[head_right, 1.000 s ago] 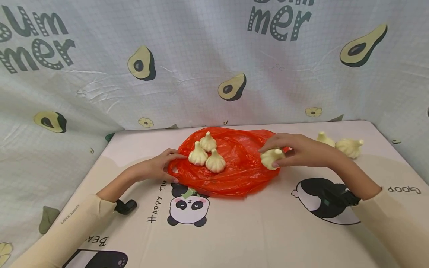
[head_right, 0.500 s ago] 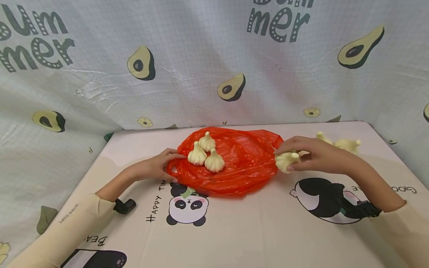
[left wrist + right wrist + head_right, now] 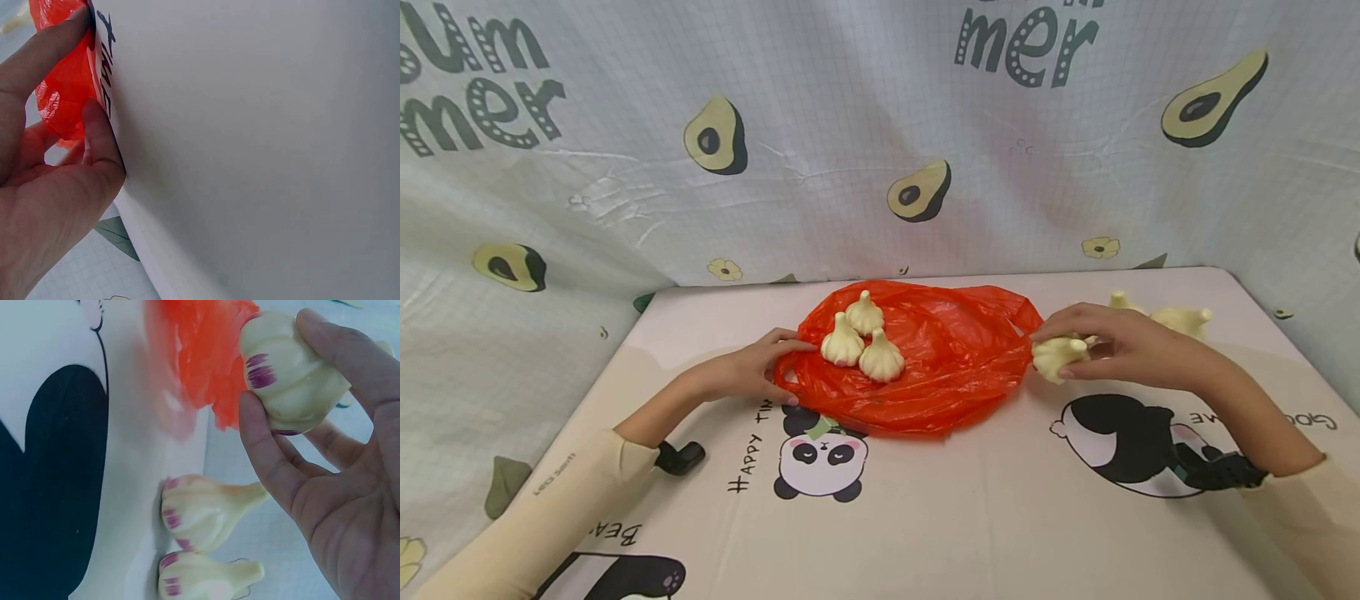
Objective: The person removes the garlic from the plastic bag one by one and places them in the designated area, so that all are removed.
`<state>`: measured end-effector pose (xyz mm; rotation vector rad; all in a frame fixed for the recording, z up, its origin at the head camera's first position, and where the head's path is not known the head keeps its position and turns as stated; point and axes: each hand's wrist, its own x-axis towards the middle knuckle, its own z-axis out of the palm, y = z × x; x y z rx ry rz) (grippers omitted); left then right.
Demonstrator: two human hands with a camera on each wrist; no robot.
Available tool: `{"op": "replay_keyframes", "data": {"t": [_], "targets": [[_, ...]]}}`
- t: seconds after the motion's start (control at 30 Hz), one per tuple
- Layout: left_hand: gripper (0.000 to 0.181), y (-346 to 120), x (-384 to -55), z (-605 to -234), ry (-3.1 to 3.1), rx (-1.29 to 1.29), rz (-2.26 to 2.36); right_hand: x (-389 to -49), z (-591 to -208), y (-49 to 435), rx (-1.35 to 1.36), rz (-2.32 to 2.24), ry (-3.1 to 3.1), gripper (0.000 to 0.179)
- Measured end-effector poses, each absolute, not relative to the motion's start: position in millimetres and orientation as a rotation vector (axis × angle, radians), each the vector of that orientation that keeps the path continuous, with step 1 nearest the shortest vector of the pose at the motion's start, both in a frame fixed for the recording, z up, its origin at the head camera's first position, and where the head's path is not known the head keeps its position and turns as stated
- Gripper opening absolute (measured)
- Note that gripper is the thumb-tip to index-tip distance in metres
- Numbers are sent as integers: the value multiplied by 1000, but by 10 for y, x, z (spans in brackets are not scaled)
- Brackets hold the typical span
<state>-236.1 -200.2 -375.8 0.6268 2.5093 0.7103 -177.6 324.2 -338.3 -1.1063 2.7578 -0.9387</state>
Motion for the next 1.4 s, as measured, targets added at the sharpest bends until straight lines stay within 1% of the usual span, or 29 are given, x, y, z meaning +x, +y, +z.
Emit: {"op": "replay_keyframes", "data": {"t": [0.6,0.97,1.1,1.27,1.4], "targets": [[79,-2010,-2365,-3761,2504,637,742,-1720,-3498,3419,-883,-983,2823,58],[78,-2008,-2354,-3760,2498,636,750,-1701,-3503,3456,-758,-953,2851,53],[79,-2009,-2351,-3765,2497,636,750,-1702,-3524,3484,-656,-891,2899,54],[79,-2008,-2353,-3767,2496,643,744,-1710,-3538,3491,-445,-832,2924,58],[79,-2008,-2356,-3767,2500,645,736,-1706,-3560,3490,-375,-813,2908,62]]}}
